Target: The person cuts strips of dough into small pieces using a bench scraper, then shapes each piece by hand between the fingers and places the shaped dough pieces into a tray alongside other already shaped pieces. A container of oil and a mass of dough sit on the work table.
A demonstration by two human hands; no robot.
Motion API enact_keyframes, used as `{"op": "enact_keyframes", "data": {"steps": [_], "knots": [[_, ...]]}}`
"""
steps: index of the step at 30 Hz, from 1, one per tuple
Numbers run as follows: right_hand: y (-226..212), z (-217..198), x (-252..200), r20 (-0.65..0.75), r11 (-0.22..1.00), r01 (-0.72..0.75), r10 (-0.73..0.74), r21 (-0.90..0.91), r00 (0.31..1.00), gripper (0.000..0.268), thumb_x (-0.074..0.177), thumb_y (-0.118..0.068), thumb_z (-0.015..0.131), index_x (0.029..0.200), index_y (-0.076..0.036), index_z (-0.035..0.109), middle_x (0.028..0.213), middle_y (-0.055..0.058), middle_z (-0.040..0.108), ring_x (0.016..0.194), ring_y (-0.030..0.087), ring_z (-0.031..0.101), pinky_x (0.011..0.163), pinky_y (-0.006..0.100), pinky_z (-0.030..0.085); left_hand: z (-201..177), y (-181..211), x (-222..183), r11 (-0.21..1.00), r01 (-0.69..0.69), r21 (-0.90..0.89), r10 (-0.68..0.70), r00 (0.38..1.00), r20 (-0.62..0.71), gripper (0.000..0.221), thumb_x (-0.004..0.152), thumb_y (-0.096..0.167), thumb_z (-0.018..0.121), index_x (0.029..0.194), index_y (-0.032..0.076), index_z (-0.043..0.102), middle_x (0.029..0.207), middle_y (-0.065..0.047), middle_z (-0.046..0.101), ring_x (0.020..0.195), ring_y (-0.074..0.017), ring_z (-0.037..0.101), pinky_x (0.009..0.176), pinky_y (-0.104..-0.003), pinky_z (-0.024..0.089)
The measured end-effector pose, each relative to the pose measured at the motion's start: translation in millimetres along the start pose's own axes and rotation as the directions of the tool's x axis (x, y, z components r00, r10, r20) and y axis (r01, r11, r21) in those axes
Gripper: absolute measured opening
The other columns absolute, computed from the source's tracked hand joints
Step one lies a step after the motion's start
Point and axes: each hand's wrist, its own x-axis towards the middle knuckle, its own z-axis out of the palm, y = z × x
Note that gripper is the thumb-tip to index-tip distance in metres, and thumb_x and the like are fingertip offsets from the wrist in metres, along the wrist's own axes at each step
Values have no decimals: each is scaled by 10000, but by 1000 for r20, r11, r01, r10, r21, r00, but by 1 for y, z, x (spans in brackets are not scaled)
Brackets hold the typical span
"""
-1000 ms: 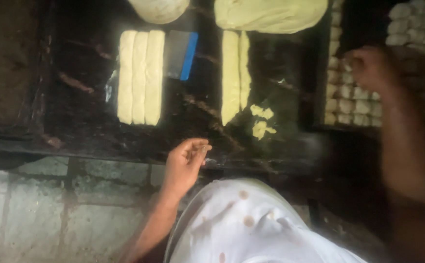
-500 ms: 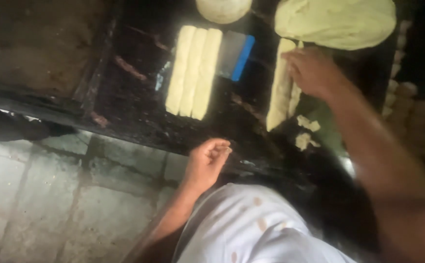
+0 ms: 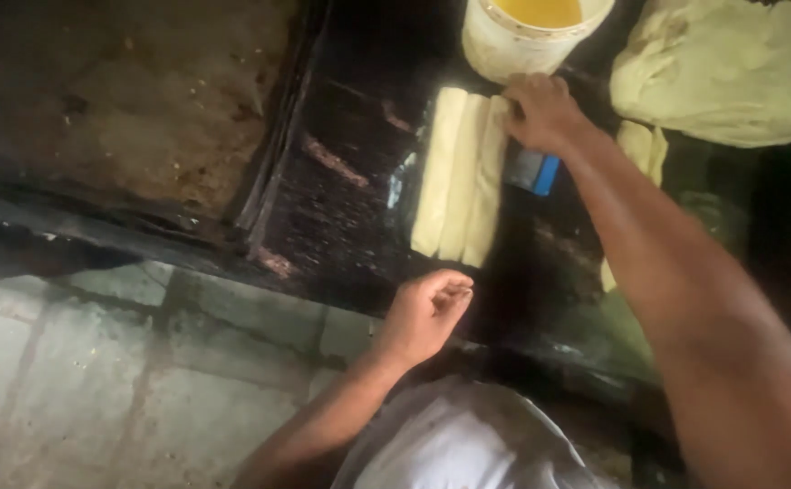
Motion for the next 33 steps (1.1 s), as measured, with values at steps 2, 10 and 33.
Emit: {"op": "enact_keyframes", "data": {"steps": [2, 10, 33], "knots": [[-12, 2, -8, -48, 1000, 9, -9, 8, 999, 480, 894, -354, 737, 1267, -71, 632, 1206, 227, 662, 1132, 452, 601, 945, 518, 495, -17, 2, 8, 997, 60, 38, -61, 998, 12, 224, 956, 143, 711, 1131, 3, 707, 978, -124, 781, 857, -170, 761, 743, -287, 598], [-172, -135, -167, 134, 939, -236, 208, 250, 969, 534, 798, -208, 815, 1248, -66, 565, 1130, 181, 702, 1038, 366, 694, 838, 477, 559, -30, 17, 49, 798, -391, 458, 462, 886, -48, 707, 722, 218, 832, 1314, -80, 588, 1269, -290, 630, 1143, -427, 579, 970, -449, 483], [-3, -64, -438, 45, 265, -443, 817, 856, 575, 252, 906, -33, 706, 1142, -37, 620, 980, 79, 691, 859, 166, 648, 756, 325, 525, 10, 50, 89, 862, 342, 374, -507, 597, 622, 311, 932, 272, 719, 1004, -30, 743, 717, -110, 727, 499, -142, 657, 454, -286, 530]]}}
